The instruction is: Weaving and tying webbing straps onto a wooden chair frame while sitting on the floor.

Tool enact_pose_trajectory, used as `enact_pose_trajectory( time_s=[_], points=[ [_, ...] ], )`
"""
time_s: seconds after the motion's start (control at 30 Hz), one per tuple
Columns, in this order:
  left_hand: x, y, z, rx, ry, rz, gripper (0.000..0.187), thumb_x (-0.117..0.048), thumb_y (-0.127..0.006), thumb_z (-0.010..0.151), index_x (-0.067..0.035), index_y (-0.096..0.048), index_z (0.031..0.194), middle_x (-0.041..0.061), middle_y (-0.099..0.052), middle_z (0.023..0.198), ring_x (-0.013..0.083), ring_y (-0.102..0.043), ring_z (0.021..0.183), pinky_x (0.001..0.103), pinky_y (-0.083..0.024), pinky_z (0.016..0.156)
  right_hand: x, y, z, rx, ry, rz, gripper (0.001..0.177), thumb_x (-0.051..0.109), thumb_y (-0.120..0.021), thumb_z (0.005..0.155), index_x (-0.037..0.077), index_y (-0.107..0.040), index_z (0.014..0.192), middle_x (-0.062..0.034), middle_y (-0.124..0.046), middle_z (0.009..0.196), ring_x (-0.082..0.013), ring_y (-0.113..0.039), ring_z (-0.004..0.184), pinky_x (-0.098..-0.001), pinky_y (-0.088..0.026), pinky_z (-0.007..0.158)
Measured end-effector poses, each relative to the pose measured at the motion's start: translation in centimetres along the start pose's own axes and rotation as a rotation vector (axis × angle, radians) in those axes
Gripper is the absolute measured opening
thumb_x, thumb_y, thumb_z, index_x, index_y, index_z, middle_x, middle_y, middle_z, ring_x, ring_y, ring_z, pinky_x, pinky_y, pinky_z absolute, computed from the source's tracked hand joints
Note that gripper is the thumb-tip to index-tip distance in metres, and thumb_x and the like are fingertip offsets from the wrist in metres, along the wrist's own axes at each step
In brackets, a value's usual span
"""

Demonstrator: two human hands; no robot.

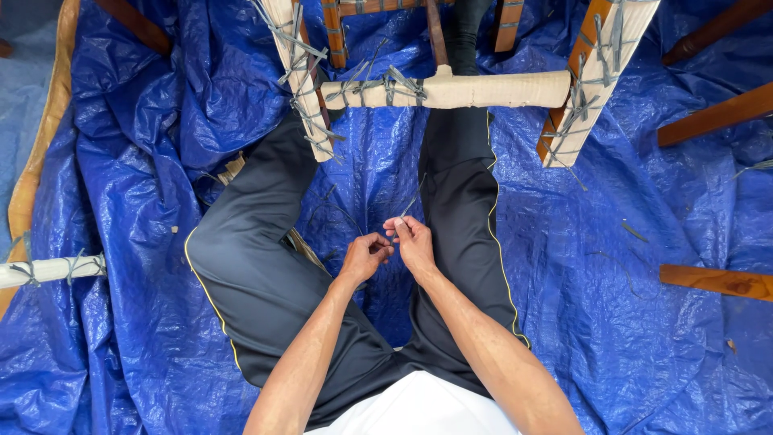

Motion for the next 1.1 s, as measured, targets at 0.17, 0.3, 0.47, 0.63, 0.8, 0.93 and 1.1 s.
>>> enact_pose_trajectory(
  time_s=[0.17,0.3,0.47,0.63,0.8,0.93,1.1],
  points=[
    [-0.3,0.1,-0.1,-0.003,0.006,0.009,0.013,-0.012,-0.076,0.089,-0.001,-0.073,0.095,0.006,-0.075,0.078,0.012,-0.071,0.067,0.029,-0.055,0.063,0.0,0.0,0.0,-0.001,-0.009,-0.003,0.025,0.018,-0.054,0.105,0.002,-0.074,0.1,-0.0042,-0.077,0.096,-0.0097,-0.068,0.084,-0.0257,-0.053,0.073],
    [0.1,0.0,0.0,0.003,0.005,0.009,0.013,-0.012,-0.076,0.089,-0.001,-0.073,0.095,0.007,-0.075,0.078,0.012,-0.071,0.067,0.029,-0.056,0.064,0.2,-0.1,-0.1,0.002,-0.012,-0.007,0.026,0.018,-0.054,0.105,0.002,-0.074,0.1,-0.0038,-0.077,0.096,-0.0095,-0.069,0.084,-0.0257,-0.053,0.073],
    [0.7,-0.1,0.2,0.006,0.008,0.017,0.013,-0.011,-0.076,0.089,0.0,-0.073,0.095,0.007,-0.075,0.077,0.0125,-0.071,0.067,0.03,-0.056,0.064,0.3,-0.1,-0.1,-0.001,-0.013,-0.01,0.026,0.018,-0.054,0.105,0.002,-0.074,0.099,-0.0041,-0.077,0.096,-0.0097,-0.068,0.084,-0.026,-0.053,0.073],
    [0.7,-0.1,0.2,0.007,0.007,0.015,0.012,-0.01,-0.075,0.089,0.0,-0.072,0.095,0.007,-0.075,0.078,0.0127,-0.071,0.068,0.03,-0.057,0.064,0.3,-0.1,-0.2,-0.001,-0.026,-0.004,0.026,0.018,-0.054,0.105,0.002,-0.074,0.099,-0.0038,-0.077,0.097,-0.0093,-0.068,0.084,-0.0259,-0.053,0.073],
    [0.9,-0.1,0.3,0.006,0.003,0.014,0.012,-0.01,-0.075,0.088,0.0,-0.072,0.095,0.007,-0.075,0.077,0.0129,-0.071,0.068,0.03,-0.057,0.064,0.1,-0.1,-0.1,0.007,-0.021,0.002,0.026,0.017,-0.053,0.106,0.002,-0.074,0.1,-0.0042,-0.077,0.097,-0.0098,-0.068,0.084,-0.0261,-0.053,0.073],
    [0.3,0.0,0.0,0.001,0.004,0.023,0.013,-0.011,-0.076,0.088,0.0,-0.073,0.095,0.007,-0.075,0.077,0.0129,-0.071,0.067,0.03,-0.056,0.063,0.2,-0.1,-0.3,0.007,-0.024,-0.001,0.026,0.017,-0.053,0.105,0.002,-0.074,0.101,-0.0031,-0.077,0.098,-0.0092,-0.069,0.085,-0.0258,-0.053,0.074],
    [0.7,-0.1,0.1,0.012,0.012,0.031,0.013,-0.011,-0.076,0.088,-0.001,-0.072,0.094,0.007,-0.075,0.076,0.0128,-0.07,0.067,0.03,-0.056,0.063,0.3,0.0,-0.5,0.003,-0.017,0.004,0.026,0.018,-0.054,0.105,0.002,-0.074,0.1,-0.0039,-0.077,0.096,-0.0097,-0.068,0.084,-0.0268,-0.053,0.074]
  ],
)
Point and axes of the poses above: each hand's wrist, its own z-axis towards the middle knuckle, its own y-axis out of the back of the hand, x = y × z, the point moved 6 cm from there along z, towards the middle knuckle
